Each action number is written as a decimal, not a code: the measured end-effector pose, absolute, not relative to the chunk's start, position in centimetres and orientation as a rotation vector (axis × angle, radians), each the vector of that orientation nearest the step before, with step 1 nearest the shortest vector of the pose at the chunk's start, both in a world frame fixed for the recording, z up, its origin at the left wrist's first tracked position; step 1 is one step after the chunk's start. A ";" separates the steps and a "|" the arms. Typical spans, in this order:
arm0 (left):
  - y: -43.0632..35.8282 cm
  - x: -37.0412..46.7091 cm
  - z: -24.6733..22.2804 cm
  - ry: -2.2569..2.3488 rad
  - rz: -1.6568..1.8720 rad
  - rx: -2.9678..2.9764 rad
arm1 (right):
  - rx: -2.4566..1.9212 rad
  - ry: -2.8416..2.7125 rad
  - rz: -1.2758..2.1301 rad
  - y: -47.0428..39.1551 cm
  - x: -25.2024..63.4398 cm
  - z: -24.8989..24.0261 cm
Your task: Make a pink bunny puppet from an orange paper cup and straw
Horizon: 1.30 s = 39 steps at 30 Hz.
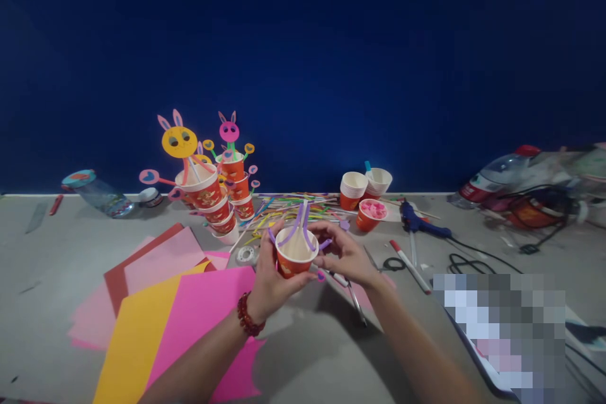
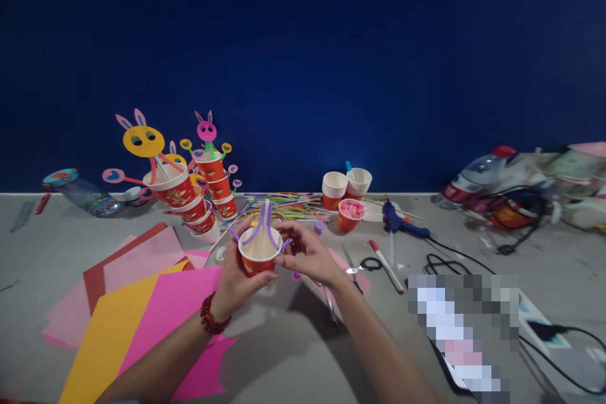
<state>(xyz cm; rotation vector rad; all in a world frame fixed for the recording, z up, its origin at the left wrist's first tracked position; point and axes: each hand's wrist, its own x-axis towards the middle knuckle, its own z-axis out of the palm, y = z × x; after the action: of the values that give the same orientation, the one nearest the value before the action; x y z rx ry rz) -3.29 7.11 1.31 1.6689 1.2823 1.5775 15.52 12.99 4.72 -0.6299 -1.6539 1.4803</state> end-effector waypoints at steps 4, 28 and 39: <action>7.1 -3.3 1.3 1.305 1.575 1.716 | -0.632 -1.682 1.465 13.0 15.5 4.8; 7.1 -3.8 1.6 1.257 1.517 1.812 | -0.533 -1.840 1.209 13.5 17.1 5.0; 7.2 -4.0 1.7 1.185 1.474 1.927 | -0.546 -1.996 1.148 12.9 17.6 6.0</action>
<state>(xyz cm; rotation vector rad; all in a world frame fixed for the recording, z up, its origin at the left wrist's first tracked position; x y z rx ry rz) -4.03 7.19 1.71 1.9267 1.1847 1.4736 17.59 12.90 6.05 -0.5461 -1.9961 1.1484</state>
